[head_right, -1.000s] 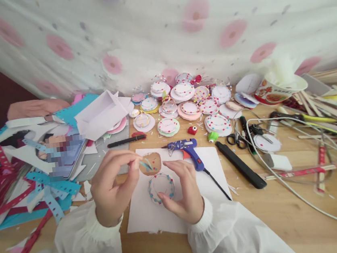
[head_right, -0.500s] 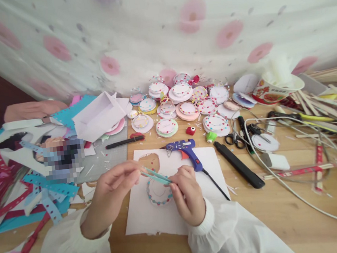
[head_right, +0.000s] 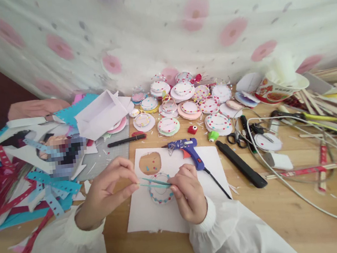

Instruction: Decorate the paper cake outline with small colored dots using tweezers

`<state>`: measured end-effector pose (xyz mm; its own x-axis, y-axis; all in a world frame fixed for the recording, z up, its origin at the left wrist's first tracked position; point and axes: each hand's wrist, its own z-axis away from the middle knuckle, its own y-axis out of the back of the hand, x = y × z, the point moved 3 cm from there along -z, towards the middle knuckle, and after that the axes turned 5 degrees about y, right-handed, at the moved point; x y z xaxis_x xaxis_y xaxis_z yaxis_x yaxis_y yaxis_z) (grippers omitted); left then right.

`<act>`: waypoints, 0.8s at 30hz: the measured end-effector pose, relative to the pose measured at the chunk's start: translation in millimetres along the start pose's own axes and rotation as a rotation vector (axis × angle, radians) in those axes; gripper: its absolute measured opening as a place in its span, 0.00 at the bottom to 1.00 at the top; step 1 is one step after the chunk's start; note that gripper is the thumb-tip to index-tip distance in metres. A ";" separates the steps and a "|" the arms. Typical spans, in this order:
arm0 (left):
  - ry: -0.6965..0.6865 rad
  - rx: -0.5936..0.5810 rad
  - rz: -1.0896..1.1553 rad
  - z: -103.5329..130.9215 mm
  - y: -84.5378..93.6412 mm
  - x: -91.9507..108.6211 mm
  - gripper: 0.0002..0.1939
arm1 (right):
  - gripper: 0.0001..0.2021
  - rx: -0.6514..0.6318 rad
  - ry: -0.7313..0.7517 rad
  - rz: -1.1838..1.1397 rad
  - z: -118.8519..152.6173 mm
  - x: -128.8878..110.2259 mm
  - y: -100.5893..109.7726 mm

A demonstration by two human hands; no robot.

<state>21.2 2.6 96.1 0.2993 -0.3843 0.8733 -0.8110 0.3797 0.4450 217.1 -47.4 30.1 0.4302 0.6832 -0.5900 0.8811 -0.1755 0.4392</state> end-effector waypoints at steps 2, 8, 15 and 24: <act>-0.050 -0.057 -0.128 -1.2 4.4 3.8 0.01 | 0.08 -0.006 0.018 0.030 -0.6 -0.3 0.7; -0.150 -0.187 -0.248 -3.8 8.2 7.7 0.03 | 0.07 0.027 0.138 0.310 0.3 -5.0 1.5; -0.241 -0.295 -0.266 -4.6 11.2 7.9 0.04 | 0.08 0.048 0.201 0.418 0.9 -8.2 0.6; -0.304 -0.339 -0.259 -10.0 13.8 6.0 0.09 | 0.09 0.042 0.239 0.365 1.5 -10.1 0.5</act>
<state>16.8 14.0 109.5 0.2686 -0.7094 0.6516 -0.5066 0.4713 0.7220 213.5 -55.5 35.3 0.6617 0.7150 -0.2256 0.6890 -0.4612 0.5591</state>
